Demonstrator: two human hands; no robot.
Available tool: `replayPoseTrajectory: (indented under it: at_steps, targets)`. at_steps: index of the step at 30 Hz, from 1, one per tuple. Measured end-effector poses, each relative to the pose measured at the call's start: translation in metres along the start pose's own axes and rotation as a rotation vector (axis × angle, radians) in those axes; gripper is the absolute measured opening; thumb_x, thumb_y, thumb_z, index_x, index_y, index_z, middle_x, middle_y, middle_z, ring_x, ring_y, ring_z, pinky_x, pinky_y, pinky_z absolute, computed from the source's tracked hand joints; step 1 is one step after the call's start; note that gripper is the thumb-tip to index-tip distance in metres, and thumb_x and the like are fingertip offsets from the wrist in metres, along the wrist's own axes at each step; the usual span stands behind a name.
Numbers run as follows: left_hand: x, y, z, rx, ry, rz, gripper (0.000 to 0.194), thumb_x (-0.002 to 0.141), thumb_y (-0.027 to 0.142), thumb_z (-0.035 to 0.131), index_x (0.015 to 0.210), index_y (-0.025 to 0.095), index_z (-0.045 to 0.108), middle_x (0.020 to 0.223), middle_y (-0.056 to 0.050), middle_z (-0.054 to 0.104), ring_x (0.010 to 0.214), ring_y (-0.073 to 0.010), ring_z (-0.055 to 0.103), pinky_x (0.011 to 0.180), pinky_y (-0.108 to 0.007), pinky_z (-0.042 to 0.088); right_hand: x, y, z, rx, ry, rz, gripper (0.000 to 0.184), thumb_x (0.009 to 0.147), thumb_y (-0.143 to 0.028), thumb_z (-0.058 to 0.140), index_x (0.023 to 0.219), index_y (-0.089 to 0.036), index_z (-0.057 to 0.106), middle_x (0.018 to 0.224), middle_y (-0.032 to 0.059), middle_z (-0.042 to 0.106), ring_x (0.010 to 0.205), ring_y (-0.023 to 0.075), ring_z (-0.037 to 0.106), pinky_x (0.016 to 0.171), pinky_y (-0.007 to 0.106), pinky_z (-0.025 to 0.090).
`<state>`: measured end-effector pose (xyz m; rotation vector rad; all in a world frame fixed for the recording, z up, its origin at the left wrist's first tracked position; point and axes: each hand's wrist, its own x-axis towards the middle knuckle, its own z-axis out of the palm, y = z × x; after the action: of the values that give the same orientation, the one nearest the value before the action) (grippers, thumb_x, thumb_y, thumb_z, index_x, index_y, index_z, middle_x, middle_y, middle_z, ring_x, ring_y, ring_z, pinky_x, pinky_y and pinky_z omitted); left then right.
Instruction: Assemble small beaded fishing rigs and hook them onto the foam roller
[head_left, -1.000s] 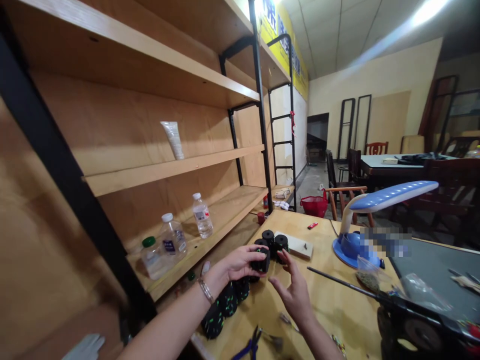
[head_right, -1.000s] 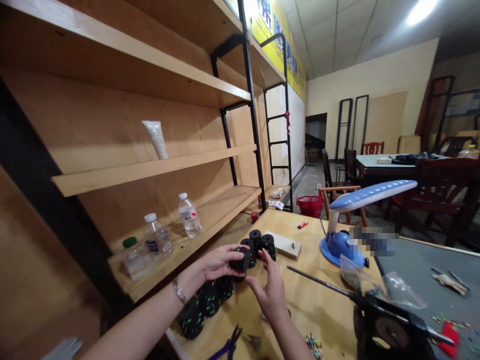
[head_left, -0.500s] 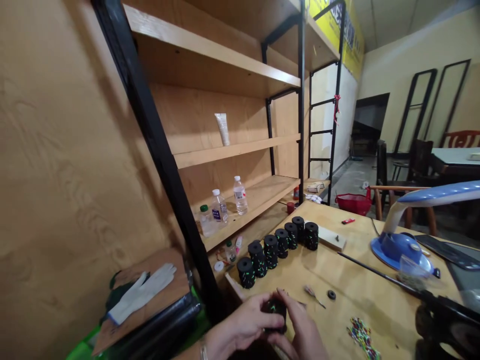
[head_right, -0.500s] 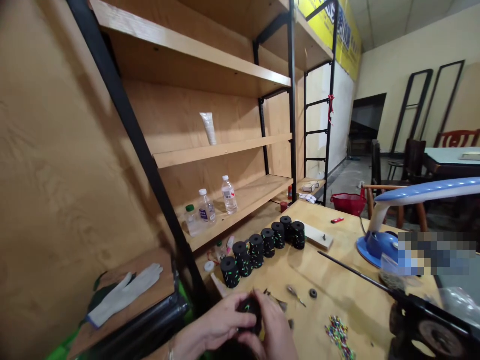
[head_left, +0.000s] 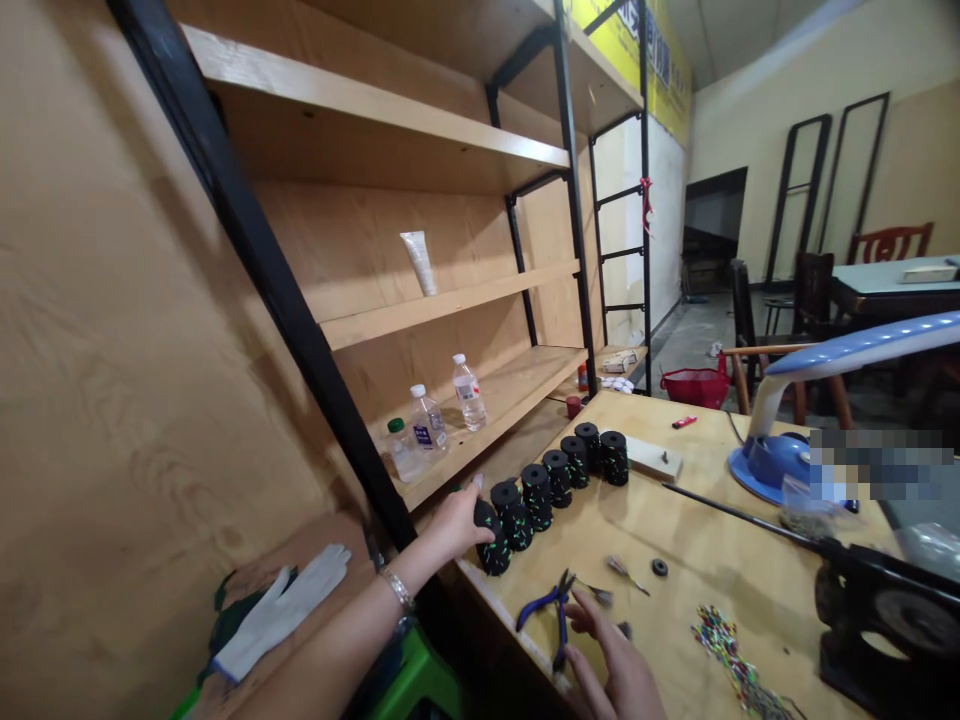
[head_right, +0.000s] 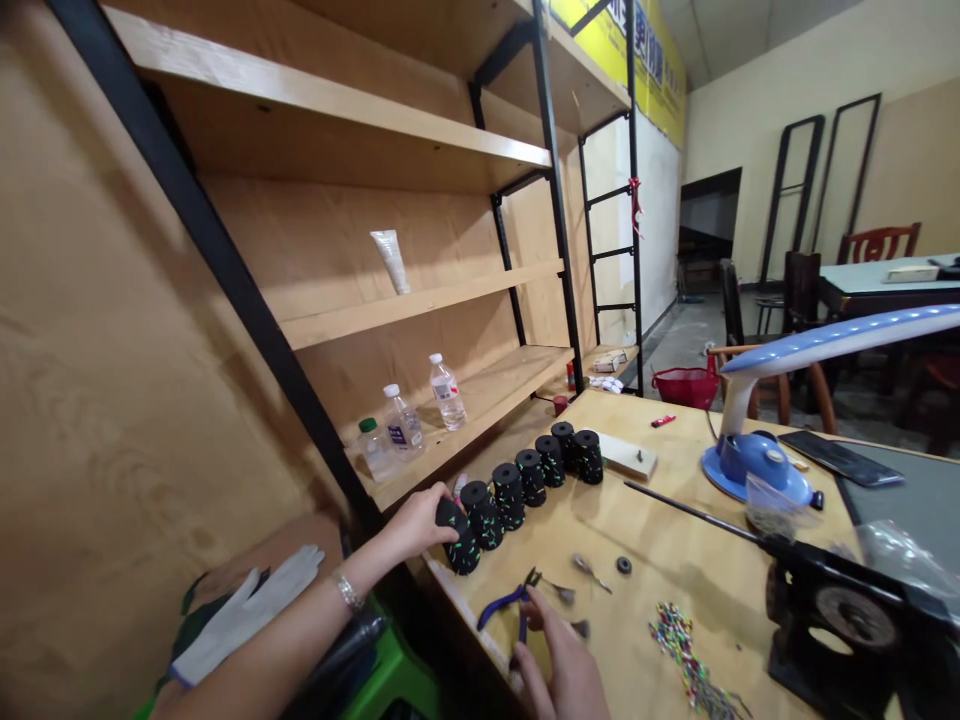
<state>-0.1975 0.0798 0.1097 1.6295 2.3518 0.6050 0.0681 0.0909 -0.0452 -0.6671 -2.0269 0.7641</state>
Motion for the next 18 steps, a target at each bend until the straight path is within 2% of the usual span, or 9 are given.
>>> replayPoseTrajectory:
  at_steps: [4, 9, 18]
  targets:
    - [0.005, -0.001, 0.005, 0.056, -0.039, 0.000, 0.052, 0.052, 0.025, 0.082, 0.099, 0.020, 0.060, 0.099, -0.007, 0.068, 0.097, -0.0286, 0.063, 0.080, -0.032, 0.043, -0.002, 0.002, -0.002, 0.024, 0.038, 0.013, 0.047, 0.088, -0.031, 0.050, 0.135, -0.029, 0.048, 0.106, 0.0064, 0.073, 0.091, 0.0226, 0.071, 0.078, 0.031, 0.059]
    - [0.010, -0.002, 0.010, 0.114, -0.063, -0.016, 0.060, 0.050, 0.027, 0.084, 0.104, 0.020, 0.059, 0.102, -0.008, 0.069, 0.099, -0.0292, 0.063, 0.081, -0.032, 0.044, -0.004, 0.000, -0.003, 0.034, 0.024, 0.060, 0.042, 0.090, -0.029, 0.047, 0.132, -0.026, 0.050, 0.105, 0.0077, 0.073, 0.092, 0.0213, 0.070, 0.080, 0.030, 0.058]
    - [0.013, -0.006, 0.014, 0.143, -0.060, 0.030, 0.058, 0.051, 0.029, 0.083, 0.103, 0.020, 0.059, 0.108, -0.008, 0.068, 0.100, -0.0290, 0.062, 0.080, -0.031, 0.044, -0.008, 0.009, 0.000, 0.053, 0.031, 0.056, 0.042, 0.090, -0.027, 0.047, 0.132, -0.028, 0.048, 0.106, 0.0066, 0.073, 0.085, 0.0188, 0.071, 0.077, 0.027, 0.057]
